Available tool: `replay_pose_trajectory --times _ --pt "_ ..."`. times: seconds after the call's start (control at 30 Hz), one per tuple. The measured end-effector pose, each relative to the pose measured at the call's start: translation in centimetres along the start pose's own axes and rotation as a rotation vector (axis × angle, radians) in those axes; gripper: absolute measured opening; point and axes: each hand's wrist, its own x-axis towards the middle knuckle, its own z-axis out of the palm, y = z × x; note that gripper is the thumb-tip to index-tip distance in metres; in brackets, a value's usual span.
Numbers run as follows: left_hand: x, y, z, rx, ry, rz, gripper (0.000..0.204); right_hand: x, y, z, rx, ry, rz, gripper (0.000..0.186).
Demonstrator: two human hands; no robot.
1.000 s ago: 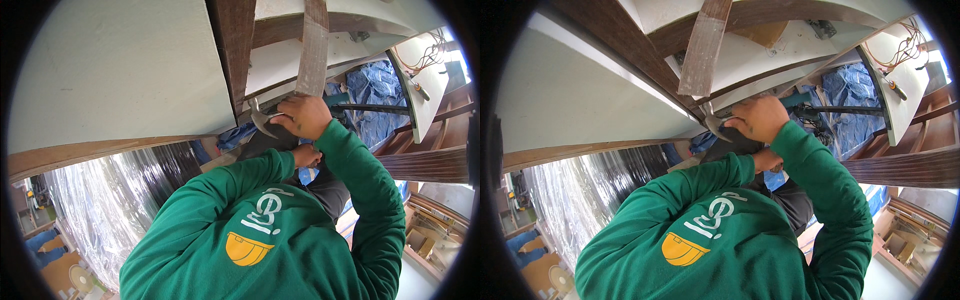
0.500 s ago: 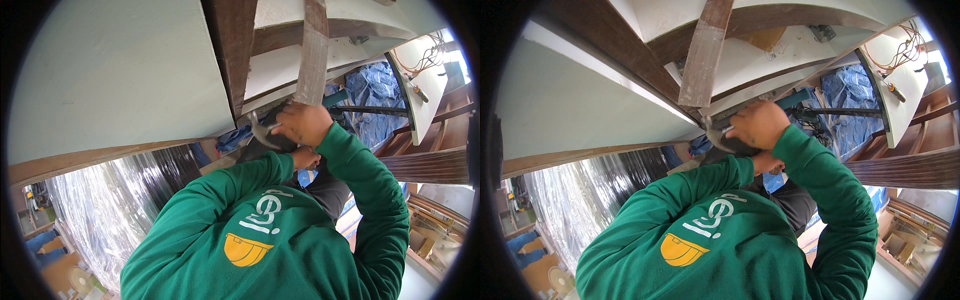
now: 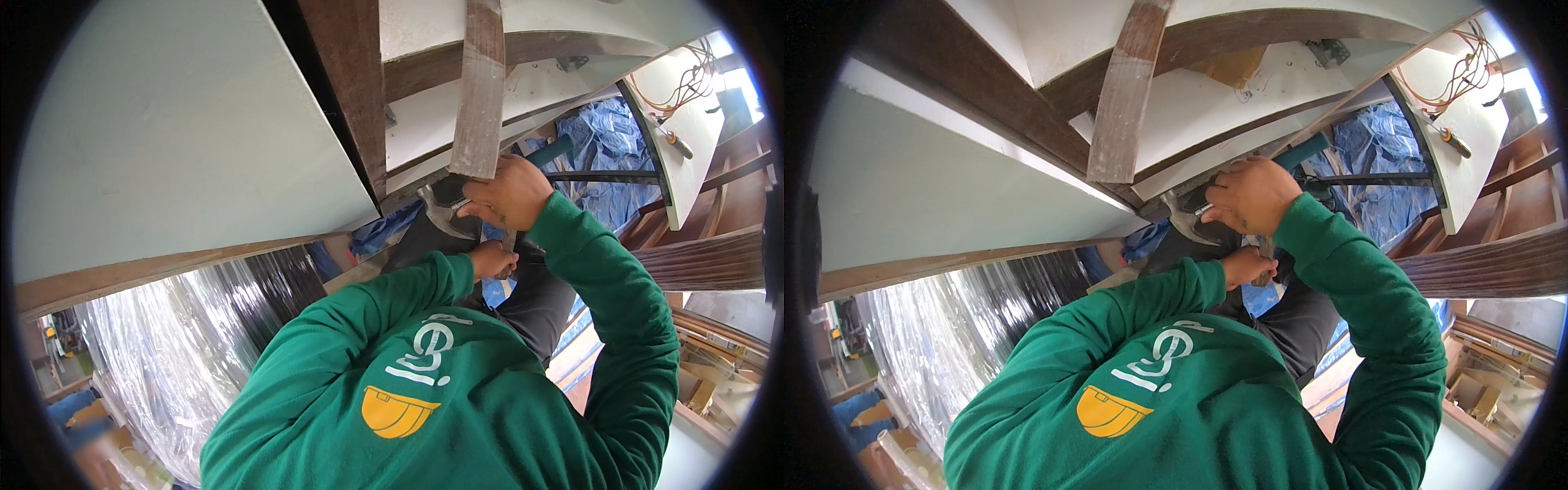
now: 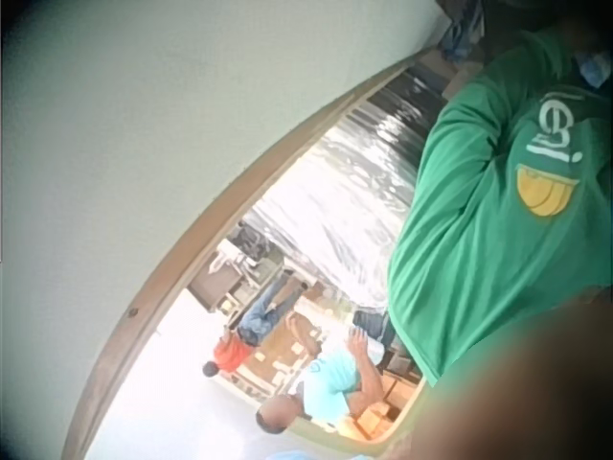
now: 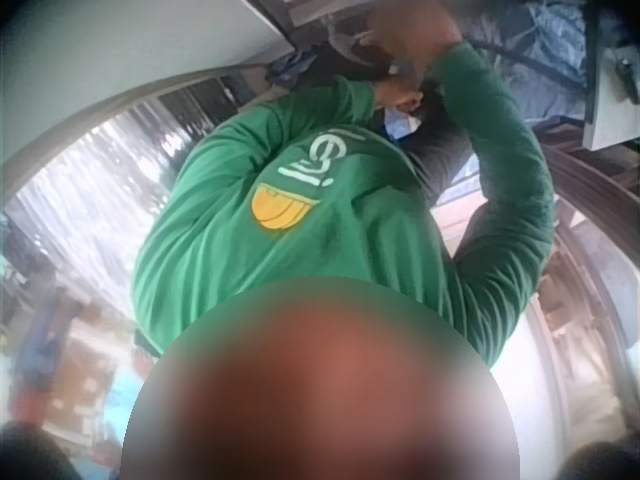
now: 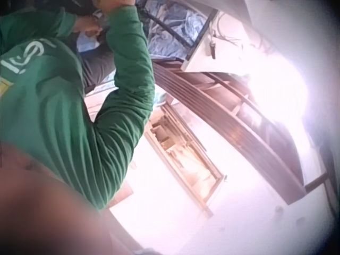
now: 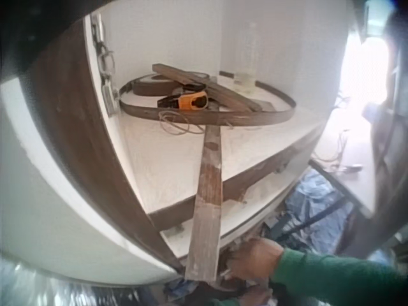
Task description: The person applies edge banding to the edges of a wooden cabinet using a small ironing tool and a scraper. They press the banding onto the edge, smooth it with the tool, and trim excess material.
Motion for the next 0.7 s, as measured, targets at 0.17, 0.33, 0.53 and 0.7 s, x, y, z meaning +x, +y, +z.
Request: replay_pose_trajectory --times 0.17,0.33,0.53,0.7 --pt "-0.1 0.0 0.2 -0.028 0.005 -0.027 0.025 -0.4 0.7 -0.9 -0.101 -0.141 0.118 0.036" --pt "0.0 -0.5 0.4 -0.106 0.02 0.021 0.019 -3.9 -1.1 -0.2 0.062 0.013 0.02 0.033" --pt "-0.2 -0.9 0.2 -0.192 -0.015 0.101 0.025 -12.2 -3.5 0.4 0.493 0.19 0.7 0.017" --pt "-0.6 -0.5 0.4 -0.007 0.025 0.069 0.028 -19.4 -7.1 1.0 1.02 0.515 1.064 0.022"
